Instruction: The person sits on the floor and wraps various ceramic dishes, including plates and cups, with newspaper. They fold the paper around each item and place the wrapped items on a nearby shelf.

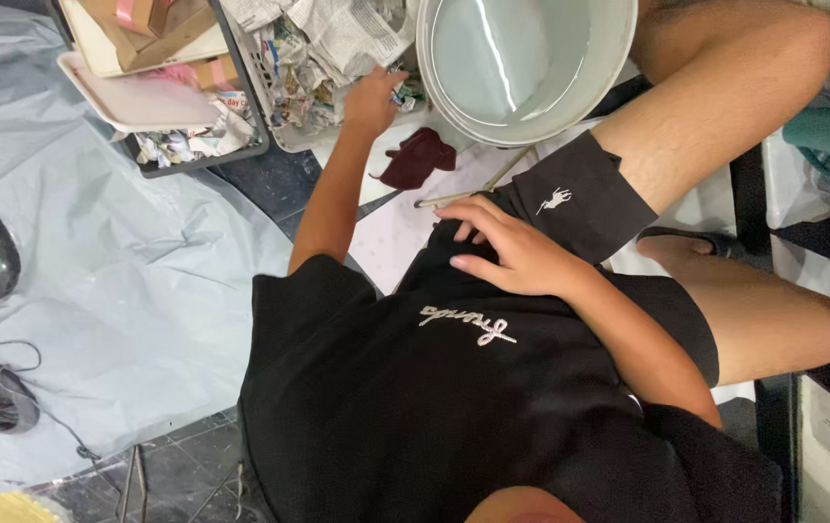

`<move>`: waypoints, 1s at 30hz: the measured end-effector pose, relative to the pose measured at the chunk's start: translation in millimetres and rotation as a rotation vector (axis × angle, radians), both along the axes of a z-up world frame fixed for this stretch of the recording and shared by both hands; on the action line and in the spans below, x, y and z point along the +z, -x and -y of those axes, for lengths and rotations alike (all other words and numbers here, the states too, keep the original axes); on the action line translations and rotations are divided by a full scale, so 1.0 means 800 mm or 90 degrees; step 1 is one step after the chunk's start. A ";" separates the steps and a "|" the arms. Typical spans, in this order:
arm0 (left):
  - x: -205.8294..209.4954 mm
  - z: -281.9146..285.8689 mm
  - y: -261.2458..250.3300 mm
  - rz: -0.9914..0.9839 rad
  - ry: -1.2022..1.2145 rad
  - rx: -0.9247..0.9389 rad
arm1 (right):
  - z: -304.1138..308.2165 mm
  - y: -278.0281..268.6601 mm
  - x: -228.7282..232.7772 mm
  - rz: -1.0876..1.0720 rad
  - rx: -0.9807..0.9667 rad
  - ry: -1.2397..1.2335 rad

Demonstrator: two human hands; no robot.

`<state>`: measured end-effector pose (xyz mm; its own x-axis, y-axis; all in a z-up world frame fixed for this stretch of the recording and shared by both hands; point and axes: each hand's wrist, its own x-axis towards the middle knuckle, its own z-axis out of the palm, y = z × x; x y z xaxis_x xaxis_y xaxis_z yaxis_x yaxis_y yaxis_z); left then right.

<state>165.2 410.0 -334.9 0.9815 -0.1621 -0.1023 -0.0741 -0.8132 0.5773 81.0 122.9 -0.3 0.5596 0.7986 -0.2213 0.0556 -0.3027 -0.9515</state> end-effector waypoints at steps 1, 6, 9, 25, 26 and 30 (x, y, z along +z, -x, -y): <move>-0.012 0.003 -0.001 -0.006 -0.026 0.000 | 0.000 -0.001 -0.003 -0.059 -0.006 -0.026; -0.052 0.014 0.000 -0.003 -0.041 0.011 | 0.009 0.001 -0.017 -0.121 -0.020 -0.085; -0.064 0.018 -0.011 -0.065 -0.101 -0.001 | 0.014 -0.002 -0.023 -0.279 -0.014 -0.212; 0.065 -0.033 0.023 0.393 0.267 0.253 | 0.036 0.010 -0.049 -0.272 -0.088 -0.340; 0.070 -0.030 0.028 0.326 0.410 0.322 | 0.040 0.011 -0.051 -0.275 -0.107 -0.333; 0.103 -0.009 0.012 0.267 0.621 0.428 | 0.049 0.015 -0.061 -0.295 -0.197 -0.340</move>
